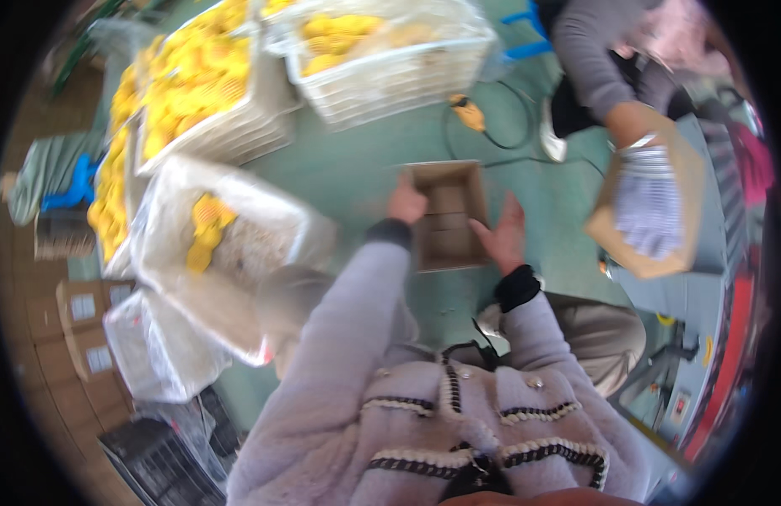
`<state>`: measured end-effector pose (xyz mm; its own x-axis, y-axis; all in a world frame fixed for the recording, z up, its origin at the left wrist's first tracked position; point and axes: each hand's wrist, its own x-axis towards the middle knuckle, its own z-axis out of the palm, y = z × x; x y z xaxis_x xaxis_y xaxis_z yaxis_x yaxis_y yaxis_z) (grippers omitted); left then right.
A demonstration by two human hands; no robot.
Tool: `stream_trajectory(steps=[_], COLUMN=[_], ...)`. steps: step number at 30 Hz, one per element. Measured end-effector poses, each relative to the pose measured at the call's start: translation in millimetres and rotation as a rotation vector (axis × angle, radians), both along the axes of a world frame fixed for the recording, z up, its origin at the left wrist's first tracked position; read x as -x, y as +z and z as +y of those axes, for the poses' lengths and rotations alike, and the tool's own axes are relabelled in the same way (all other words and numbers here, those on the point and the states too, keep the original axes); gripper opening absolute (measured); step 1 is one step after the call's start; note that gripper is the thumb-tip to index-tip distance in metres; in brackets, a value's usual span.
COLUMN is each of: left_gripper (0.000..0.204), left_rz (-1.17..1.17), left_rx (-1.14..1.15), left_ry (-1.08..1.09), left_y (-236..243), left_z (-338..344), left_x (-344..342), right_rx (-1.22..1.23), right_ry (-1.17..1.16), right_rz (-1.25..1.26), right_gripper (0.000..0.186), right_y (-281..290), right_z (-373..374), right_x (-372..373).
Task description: The person sits on the floor and repeatedly picks yellow foam-wrapped fruits from white plastic crates, places them into small cardboard boxes, closes the boxes, and hands them to a coworker. The process is repeated continuously.
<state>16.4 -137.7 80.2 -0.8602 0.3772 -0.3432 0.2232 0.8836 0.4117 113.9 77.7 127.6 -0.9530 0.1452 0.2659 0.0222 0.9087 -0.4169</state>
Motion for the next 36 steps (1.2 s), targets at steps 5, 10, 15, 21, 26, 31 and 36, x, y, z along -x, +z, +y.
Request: stream_trajectory(steps=[5,10,15,21,26,31,36], left_gripper=[0.090,0.051,0.044,0.071,0.070,0.051,0.062], left_rz=[-0.631,-0.445,0.250,0.135,-0.127,-0.033,0.026], left_rx=[-0.102,-0.772,-0.187,0.495,0.849,0.891,0.447], left_ry=[-0.054,0.194,0.757,0.919,0.899,0.847,1.181], left_y=[142.2,223.4,89.4,-55.8,-64.2,-69.4,-102.5], left_z=[-58.1,-311.6,-517.9,-527.9,-495.4,-420.8,-429.7], left_x=[47.1,67.1,8.5,21.2,58.7,-28.8,-104.3], right_rx=[0.093,0.265,0.387,0.427,0.353,0.354,0.421], right_ry=[0.156,-0.040,0.001,-0.116,-0.152,-0.144,-0.115], right_rz=[-0.488,-0.489,-0.545,-0.633,-0.645,-0.697,-0.617], right_gripper=[0.021,0.027,0.029,0.024,0.021,0.022,0.023], right_y=[-55.7,-65.7,-56.5,-52.5,-53.8,-60.6,-64.3], right_z=[34.4,47.6,45.0,38.7,51.9,63.8,62.0], right_x=[11.9,13.5,13.5,14.3,11.3,7.8,9.6])
